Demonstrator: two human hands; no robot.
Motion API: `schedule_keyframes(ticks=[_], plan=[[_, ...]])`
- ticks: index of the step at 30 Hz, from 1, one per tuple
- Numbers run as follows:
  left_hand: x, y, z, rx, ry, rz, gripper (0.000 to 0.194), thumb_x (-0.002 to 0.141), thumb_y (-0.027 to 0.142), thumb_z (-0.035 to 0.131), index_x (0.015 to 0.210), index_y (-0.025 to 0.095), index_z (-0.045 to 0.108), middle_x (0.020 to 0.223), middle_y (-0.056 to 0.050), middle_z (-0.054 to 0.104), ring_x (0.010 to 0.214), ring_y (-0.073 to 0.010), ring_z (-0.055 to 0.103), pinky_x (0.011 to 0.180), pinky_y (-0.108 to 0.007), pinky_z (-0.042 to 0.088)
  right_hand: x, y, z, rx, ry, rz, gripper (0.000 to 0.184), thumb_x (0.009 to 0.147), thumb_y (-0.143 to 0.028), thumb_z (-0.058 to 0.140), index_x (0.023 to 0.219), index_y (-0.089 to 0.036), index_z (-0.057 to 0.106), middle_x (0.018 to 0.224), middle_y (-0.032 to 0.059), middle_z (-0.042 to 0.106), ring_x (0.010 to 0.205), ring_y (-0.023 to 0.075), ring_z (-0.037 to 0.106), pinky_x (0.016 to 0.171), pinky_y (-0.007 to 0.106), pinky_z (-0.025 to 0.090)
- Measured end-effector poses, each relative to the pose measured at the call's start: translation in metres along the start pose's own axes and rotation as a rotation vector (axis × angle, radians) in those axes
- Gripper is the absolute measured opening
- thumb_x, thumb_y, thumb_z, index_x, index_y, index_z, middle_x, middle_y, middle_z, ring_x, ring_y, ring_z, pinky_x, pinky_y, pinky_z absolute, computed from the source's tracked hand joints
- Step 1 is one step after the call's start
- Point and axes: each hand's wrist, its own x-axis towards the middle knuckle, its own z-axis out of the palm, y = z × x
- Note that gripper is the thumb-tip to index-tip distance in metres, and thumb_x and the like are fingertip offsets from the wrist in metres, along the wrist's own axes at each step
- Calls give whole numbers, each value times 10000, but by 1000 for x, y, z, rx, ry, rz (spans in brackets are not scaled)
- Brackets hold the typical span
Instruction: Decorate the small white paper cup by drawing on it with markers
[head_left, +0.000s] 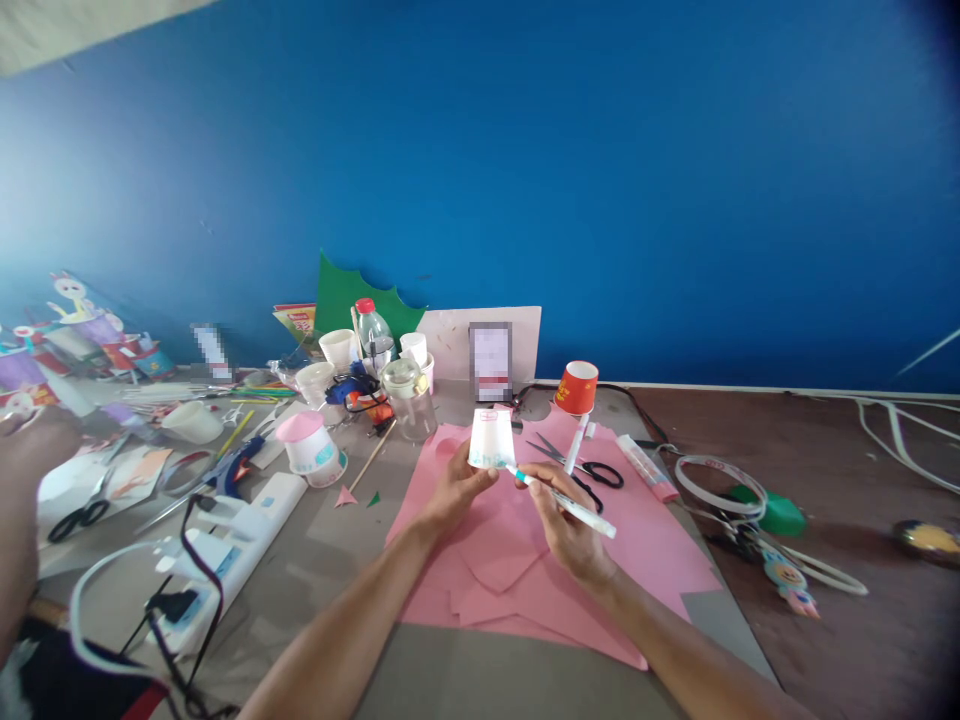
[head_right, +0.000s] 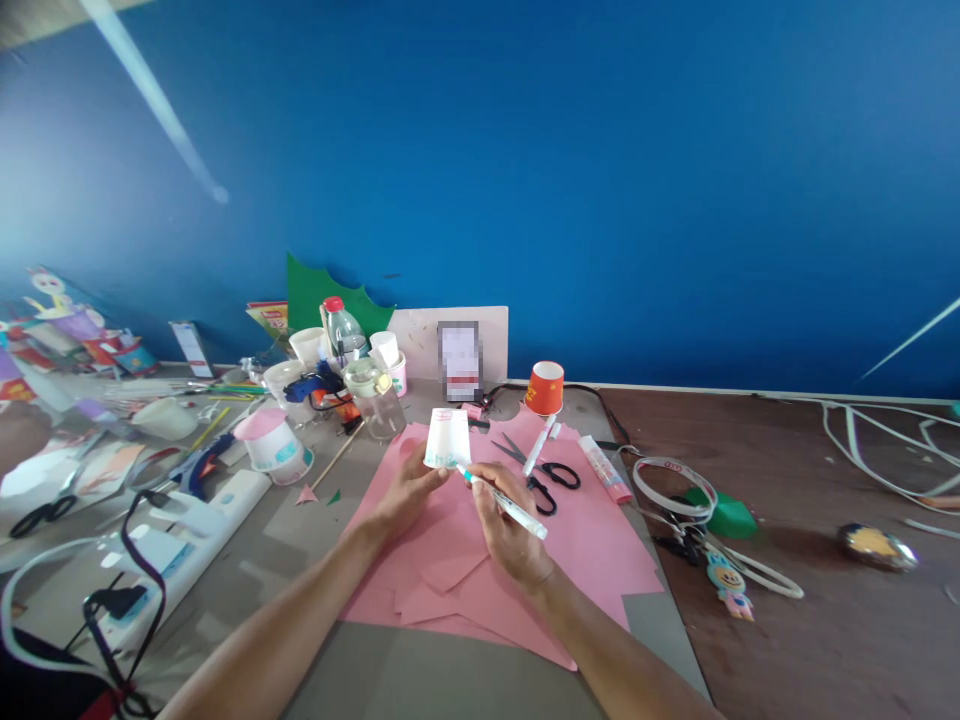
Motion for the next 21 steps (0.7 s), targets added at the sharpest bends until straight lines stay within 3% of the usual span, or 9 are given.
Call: schedule_keyframes(ticks=[21], plan=[[1,-2,-2,-1,8,-9,492,746,505,737,1138,218,664,1101,-68,707,996,-281,637,867,-368,488,1,3,0,9,9,30,195,970,-305,500,971,-232,680,833,32,695,760,182,657,660,288,528]])
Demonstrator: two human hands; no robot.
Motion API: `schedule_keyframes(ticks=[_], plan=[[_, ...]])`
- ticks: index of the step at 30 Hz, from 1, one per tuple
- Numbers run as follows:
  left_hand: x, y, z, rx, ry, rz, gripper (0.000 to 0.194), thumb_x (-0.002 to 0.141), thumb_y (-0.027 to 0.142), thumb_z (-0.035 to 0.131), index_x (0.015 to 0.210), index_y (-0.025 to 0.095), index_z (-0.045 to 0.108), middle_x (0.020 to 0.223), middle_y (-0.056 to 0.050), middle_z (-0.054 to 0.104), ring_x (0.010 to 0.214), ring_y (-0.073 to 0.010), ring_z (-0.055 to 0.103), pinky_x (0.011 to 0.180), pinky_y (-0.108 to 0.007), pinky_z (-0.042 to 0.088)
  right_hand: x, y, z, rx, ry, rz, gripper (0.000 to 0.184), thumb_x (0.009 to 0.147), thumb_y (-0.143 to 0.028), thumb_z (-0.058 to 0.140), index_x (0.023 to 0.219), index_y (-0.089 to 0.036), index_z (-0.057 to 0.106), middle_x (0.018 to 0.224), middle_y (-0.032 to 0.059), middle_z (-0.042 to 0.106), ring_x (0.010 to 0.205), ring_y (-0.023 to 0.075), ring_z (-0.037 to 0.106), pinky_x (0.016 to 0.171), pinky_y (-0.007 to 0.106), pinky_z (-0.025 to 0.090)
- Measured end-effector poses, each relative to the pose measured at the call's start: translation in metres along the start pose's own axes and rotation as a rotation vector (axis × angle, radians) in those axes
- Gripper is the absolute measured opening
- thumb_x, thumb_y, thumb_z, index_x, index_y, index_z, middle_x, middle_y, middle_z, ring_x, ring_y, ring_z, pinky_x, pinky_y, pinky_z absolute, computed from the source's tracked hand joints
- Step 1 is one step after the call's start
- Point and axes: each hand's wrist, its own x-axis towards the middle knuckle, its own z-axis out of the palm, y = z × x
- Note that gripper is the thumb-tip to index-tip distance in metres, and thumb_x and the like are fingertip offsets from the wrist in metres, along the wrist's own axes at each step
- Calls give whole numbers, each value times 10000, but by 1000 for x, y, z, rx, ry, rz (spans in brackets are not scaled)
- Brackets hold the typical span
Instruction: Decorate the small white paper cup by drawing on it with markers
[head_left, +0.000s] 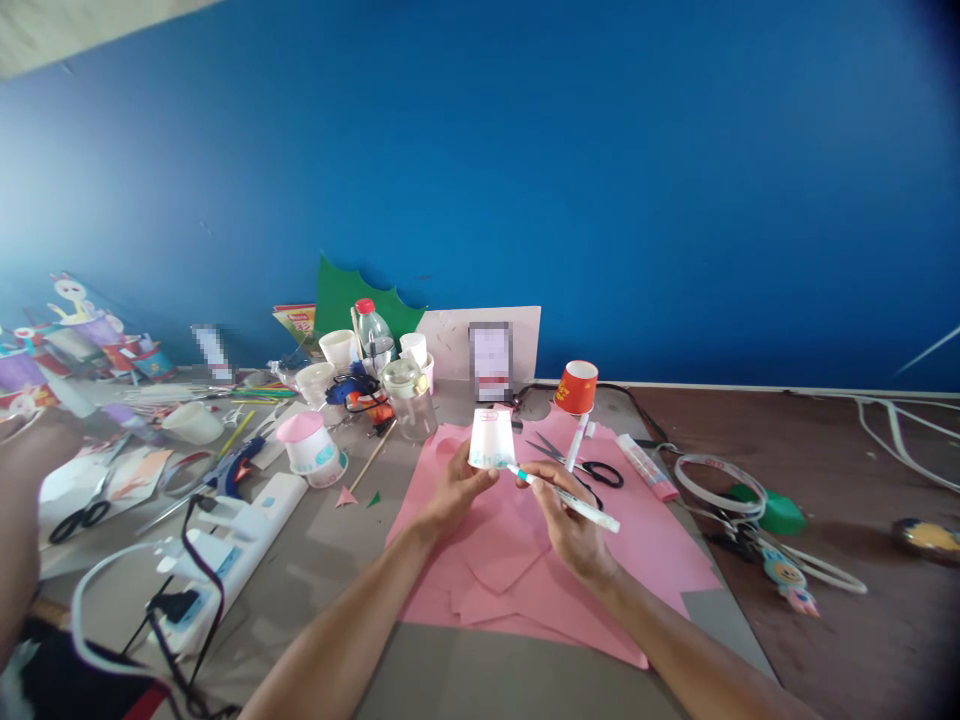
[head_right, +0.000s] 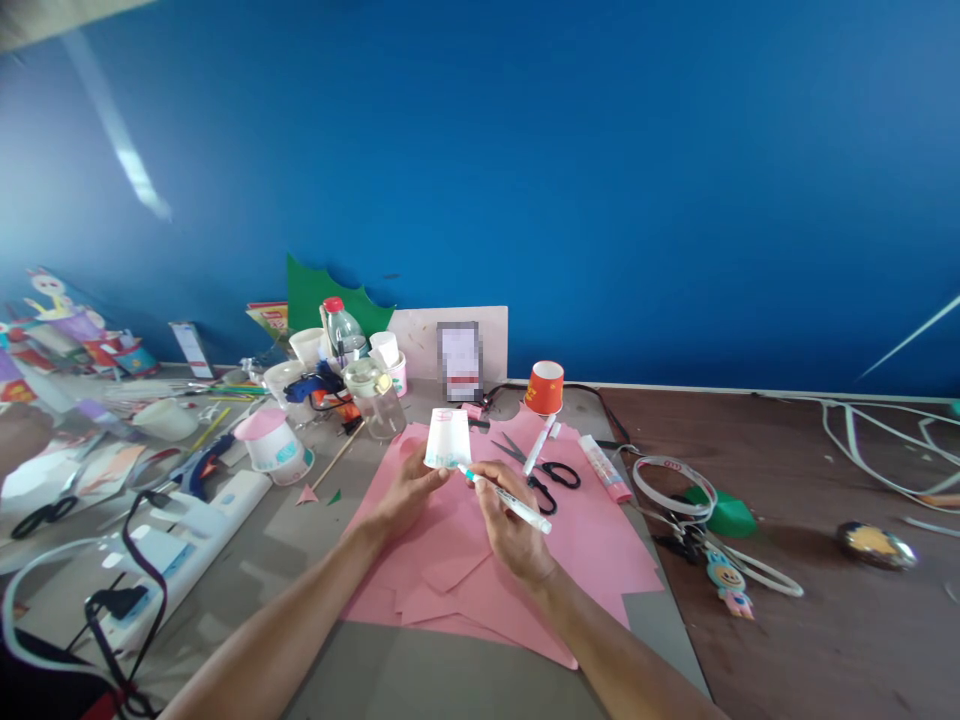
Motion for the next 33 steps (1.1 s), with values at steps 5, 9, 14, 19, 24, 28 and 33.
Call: schedule_keyframes(ticks=[5,9,14,19,24,28,33], plan=[[0,2,1,-3,-19,17,501,743,527,733,1128,214,669,1085,-75,712,997,-286,637,873,-379,491,-1,0,0,22,-29,-2,187,968,-295,503,980,-232,678,859,35,700,786,183,666,675,285,534],[0,1,0,-6,-9,-2,527,735,538,738,1139,209,659,1054,-68,714,973,-277,643,848,-361,493,-2,0,-1,27,-23,10,193,971,-303,499,988,-233,679,853,34,701,790,187,668,671,286,536],[0,-2,1,-22,0,11,522,732,525,748,1134,204,659,1027,-62,714,939,-262,647,823,-343,494,-1,-1,0,50,-23,18,200,966,-319,504,968,-232,684,846,40,710,776,194,672,656,292,542],[0,0,1,-29,-7,1,530,720,537,751,1130,212,667,1064,-70,710,959,-274,645,839,-354,488,-1,-3,-1,64,1,19,196,964,-326,511,965,-236,686,827,35,709,776,197,677,653,291,546],[0,1,0,15,-16,-1,574,723,539,746,1180,206,648,1097,-77,710,1001,-296,641,857,-366,488,-2,-6,-1,35,-38,-21,178,964,-293,510,994,-240,677,886,38,718,801,191,677,692,292,547],[0,-1,-2,21,-36,9,567,743,504,742,1214,209,629,1202,-88,674,1052,-304,630,879,-367,487,-2,-8,0,9,-59,-44,177,964,-275,506,1006,-240,674,899,37,717,789,184,673,692,286,543],[1,-8,-4,14,-37,17,580,768,458,735,1275,220,586,1207,-84,667,1082,-299,617,901,-367,480,-1,-8,0,-7,-52,-55,172,961,-262,506,1005,-239,671,871,30,711,783,181,671,679,279,539]])
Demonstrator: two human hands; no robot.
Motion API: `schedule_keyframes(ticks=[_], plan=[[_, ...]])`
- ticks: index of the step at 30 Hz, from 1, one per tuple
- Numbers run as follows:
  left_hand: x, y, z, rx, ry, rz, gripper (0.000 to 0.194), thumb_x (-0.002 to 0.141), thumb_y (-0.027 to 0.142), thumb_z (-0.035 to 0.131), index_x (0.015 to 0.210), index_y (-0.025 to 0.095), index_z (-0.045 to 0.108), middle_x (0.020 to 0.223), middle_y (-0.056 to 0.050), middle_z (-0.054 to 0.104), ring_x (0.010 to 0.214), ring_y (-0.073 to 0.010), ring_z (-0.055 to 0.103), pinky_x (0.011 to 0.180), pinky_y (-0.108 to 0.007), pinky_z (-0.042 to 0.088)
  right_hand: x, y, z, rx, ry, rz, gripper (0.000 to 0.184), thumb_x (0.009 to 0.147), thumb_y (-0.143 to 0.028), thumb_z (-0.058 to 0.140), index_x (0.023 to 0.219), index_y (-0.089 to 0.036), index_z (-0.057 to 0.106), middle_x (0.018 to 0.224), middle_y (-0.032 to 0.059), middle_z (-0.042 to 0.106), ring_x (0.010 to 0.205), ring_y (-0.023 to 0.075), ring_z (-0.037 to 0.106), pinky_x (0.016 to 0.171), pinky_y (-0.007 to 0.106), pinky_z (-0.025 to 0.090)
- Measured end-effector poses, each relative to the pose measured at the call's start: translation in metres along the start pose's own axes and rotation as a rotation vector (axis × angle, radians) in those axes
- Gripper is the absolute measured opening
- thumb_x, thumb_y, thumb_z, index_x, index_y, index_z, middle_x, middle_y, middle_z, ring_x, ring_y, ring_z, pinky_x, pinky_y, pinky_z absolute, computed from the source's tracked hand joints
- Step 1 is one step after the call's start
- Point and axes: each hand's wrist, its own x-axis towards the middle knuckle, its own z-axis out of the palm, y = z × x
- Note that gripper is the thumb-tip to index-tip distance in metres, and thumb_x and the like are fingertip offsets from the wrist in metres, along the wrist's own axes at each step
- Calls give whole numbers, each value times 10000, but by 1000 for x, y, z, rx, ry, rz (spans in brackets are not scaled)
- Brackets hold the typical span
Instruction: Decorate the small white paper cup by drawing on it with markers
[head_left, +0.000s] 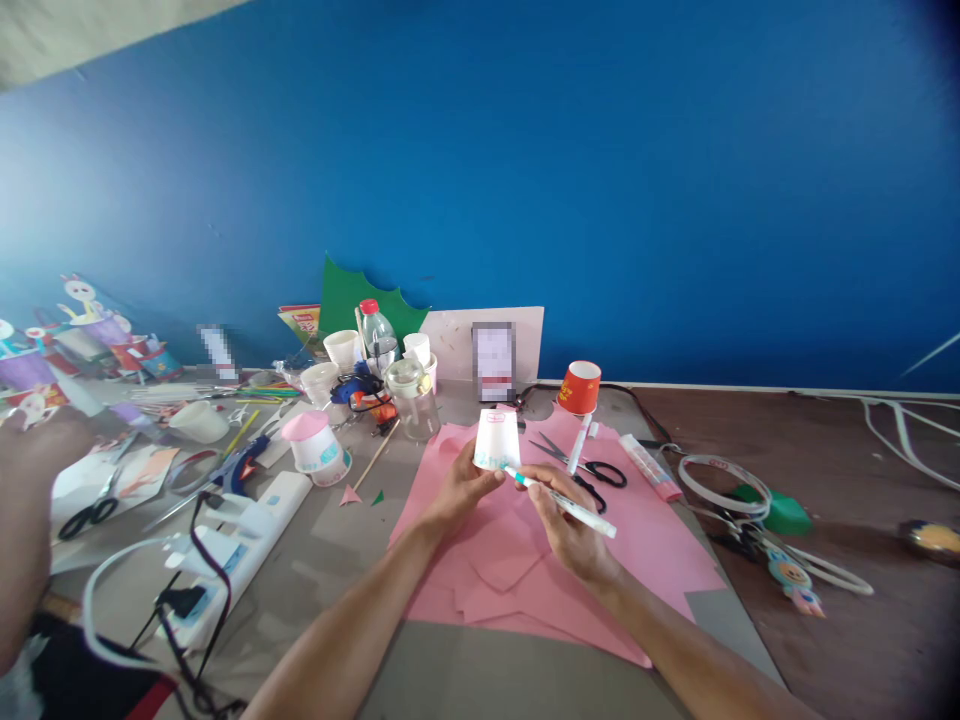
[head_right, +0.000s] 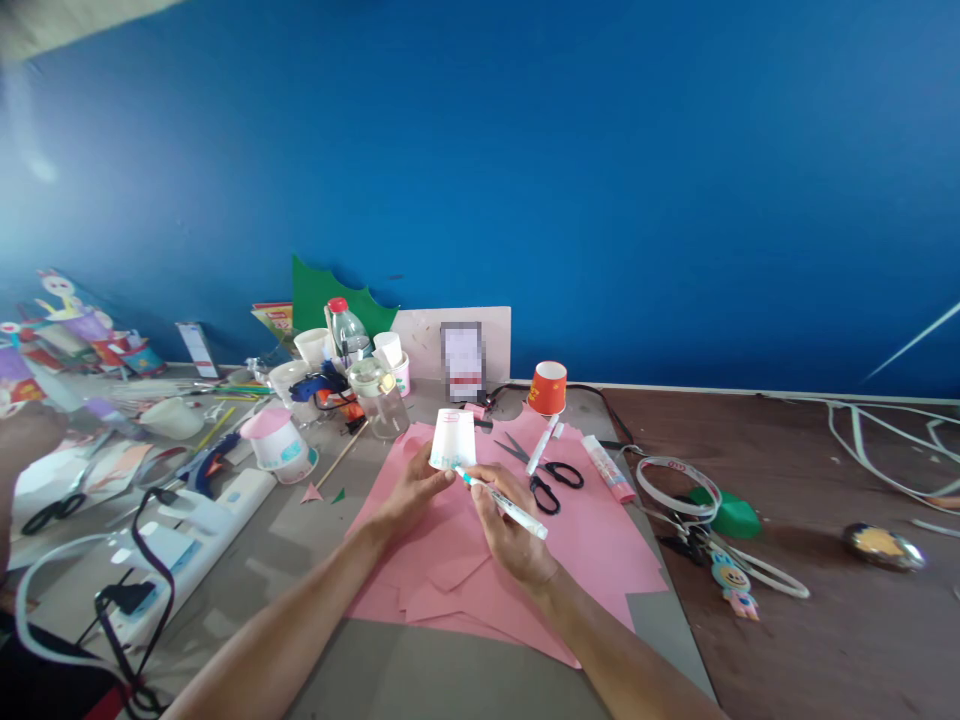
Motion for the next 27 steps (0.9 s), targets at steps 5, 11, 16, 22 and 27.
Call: schedule_keyframes(ticks=[5,11,16,22,27], plan=[[0,1,0,-27,-9,2,571,759,457,744,1261,226,599,1292,-87,628,1128,-296,597,905,-357,480,0,0,0,-9,2,4,172,960,-269,502,978,-230,669,868,35,713,778,185,668,681,287,540],[-1,10,4,0,3,-21,589,720,540,747,1204,221,639,1115,-82,706,980,-289,646,845,-375,509,1,-1,1,7,-4,21,175,957,-288,508,973,-227,671,854,39,706,753,183,663,659,286,534],[0,6,2,14,29,-37,609,712,555,750,1209,221,636,1130,-79,702,1013,-294,637,871,-373,499,0,5,-1,35,65,115,229,961,-366,503,933,-223,680,827,41,707,780,197,665,672,298,528],[0,-9,-4,1,50,-11,624,743,503,752,1266,199,602,1225,-98,663,1128,-300,587,933,-353,457,3,14,-3,98,219,266,299,933,-480,540,1008,-214,653,858,52,720,824,215,674,698,320,533],[0,-12,-5,-70,22,13,591,785,488,724,1279,191,594,1192,-102,673,1096,-280,592,944,-357,439,7,12,2,167,222,242,345,945,-512,515,1040,-214,661,825,52,732,830,224,692,704,334,554]])
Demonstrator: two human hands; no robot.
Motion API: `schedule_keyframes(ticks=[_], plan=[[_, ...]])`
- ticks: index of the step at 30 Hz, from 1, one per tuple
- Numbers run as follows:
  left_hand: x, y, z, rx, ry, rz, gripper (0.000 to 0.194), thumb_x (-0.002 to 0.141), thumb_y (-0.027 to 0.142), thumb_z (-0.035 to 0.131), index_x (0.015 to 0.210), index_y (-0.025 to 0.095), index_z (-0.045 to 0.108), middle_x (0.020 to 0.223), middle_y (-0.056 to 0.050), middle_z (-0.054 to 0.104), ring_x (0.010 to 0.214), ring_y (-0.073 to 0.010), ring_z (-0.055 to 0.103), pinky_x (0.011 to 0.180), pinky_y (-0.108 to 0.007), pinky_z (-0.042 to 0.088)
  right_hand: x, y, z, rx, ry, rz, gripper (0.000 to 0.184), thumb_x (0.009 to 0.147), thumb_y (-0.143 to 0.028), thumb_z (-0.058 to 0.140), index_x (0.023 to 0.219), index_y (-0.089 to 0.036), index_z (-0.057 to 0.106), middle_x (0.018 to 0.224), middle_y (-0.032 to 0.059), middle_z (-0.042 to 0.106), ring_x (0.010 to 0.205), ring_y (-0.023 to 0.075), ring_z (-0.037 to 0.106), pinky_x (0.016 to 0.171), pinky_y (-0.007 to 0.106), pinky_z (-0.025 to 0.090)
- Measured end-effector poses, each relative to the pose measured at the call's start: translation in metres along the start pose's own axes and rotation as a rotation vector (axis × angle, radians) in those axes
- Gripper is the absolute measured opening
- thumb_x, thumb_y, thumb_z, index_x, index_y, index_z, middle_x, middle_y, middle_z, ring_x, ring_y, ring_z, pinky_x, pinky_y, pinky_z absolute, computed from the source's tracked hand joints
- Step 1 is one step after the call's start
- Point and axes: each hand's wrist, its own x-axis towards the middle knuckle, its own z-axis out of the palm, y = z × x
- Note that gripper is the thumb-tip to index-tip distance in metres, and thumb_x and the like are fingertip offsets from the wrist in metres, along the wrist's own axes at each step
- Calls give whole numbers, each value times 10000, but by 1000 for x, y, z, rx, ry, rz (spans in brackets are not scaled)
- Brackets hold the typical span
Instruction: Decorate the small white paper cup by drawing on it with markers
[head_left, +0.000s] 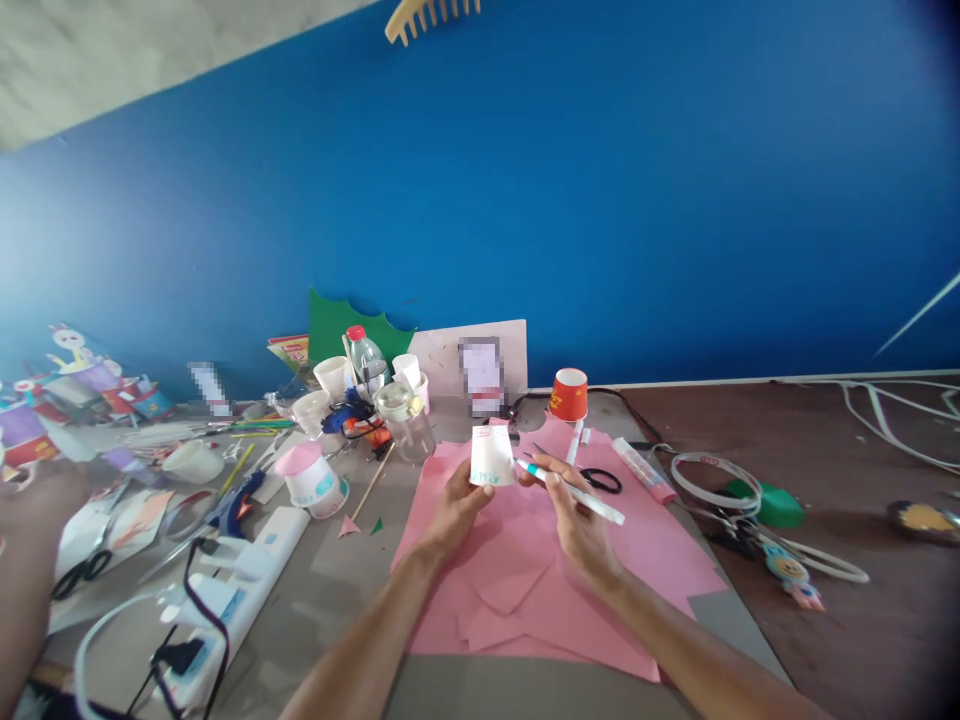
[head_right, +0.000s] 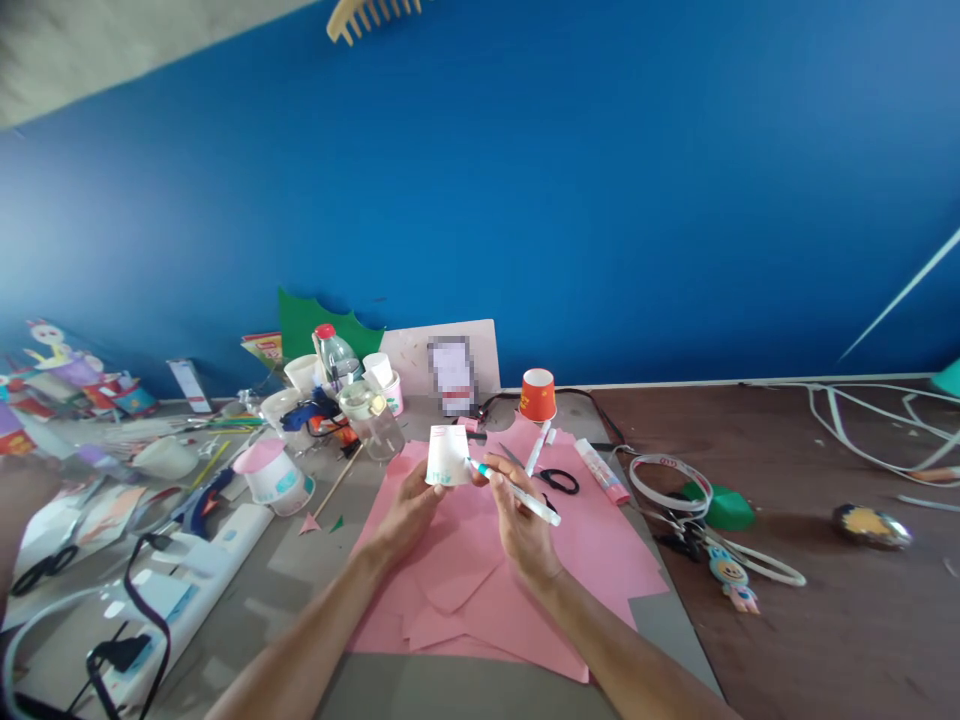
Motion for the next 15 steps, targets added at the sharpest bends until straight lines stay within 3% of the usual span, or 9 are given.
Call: schedule_keyframes(ticks=[8,15], plan=[[1,-1,-1,18,-15,-16,592,769,531,722,1223,162,631,1198,-119,667,1124,-306,573,947,-371,434,1,-2,0,-43,-15,-69,287,954,-452,526,955,-220,694,839,56,737,807,216,691,693,321,560],[1,3,0,78,-18,-17,595,780,552,700,1233,172,638,1231,-125,660,1157,-318,564,1011,-416,408,-2,-4,1,-136,-74,-300,215,966,-356,511,1035,-235,674,968,68,724,897,219,690,798,355,565]])
